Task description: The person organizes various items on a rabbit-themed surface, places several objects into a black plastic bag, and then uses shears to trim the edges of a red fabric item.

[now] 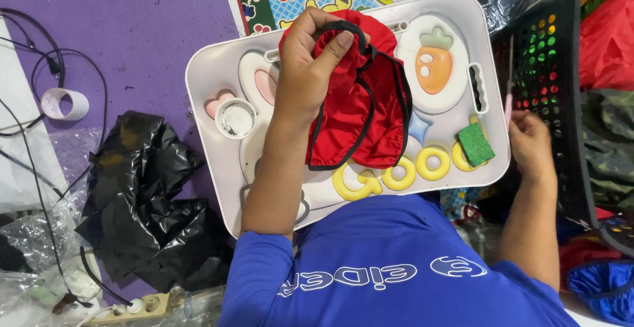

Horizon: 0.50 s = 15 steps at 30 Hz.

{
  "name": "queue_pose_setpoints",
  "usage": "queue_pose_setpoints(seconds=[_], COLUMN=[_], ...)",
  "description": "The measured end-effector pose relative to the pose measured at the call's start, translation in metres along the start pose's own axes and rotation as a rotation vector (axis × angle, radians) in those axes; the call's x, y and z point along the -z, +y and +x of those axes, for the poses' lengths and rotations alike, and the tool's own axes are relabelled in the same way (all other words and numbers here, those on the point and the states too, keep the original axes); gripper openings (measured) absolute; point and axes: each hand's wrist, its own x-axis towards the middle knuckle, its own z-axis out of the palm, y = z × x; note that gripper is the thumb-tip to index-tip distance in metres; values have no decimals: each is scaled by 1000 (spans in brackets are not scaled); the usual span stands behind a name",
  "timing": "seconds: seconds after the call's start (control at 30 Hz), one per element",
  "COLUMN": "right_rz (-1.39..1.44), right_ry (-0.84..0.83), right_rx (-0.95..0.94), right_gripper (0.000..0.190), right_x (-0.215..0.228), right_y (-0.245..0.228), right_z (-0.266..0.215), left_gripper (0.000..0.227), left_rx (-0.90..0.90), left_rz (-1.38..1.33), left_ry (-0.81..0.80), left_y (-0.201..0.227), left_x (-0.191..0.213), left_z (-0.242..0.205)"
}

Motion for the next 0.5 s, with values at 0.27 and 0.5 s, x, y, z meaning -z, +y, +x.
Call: queue_pose_setpoints(seconds=[0.27, 0.5], right_rz=[-696, 155], right_ry=[305, 67], right_rx=[583, 553], right_gripper=[23, 38], right_x=[1, -39], right_y=[-108, -171], right_z=[-29, -65], left_gripper=[11, 12], left_rx=[-11, -73], left_rz=[49, 208], left_ry=[10, -30], left_y=[2, 2], left_x=[-3, -10], left_z=[0, -3])
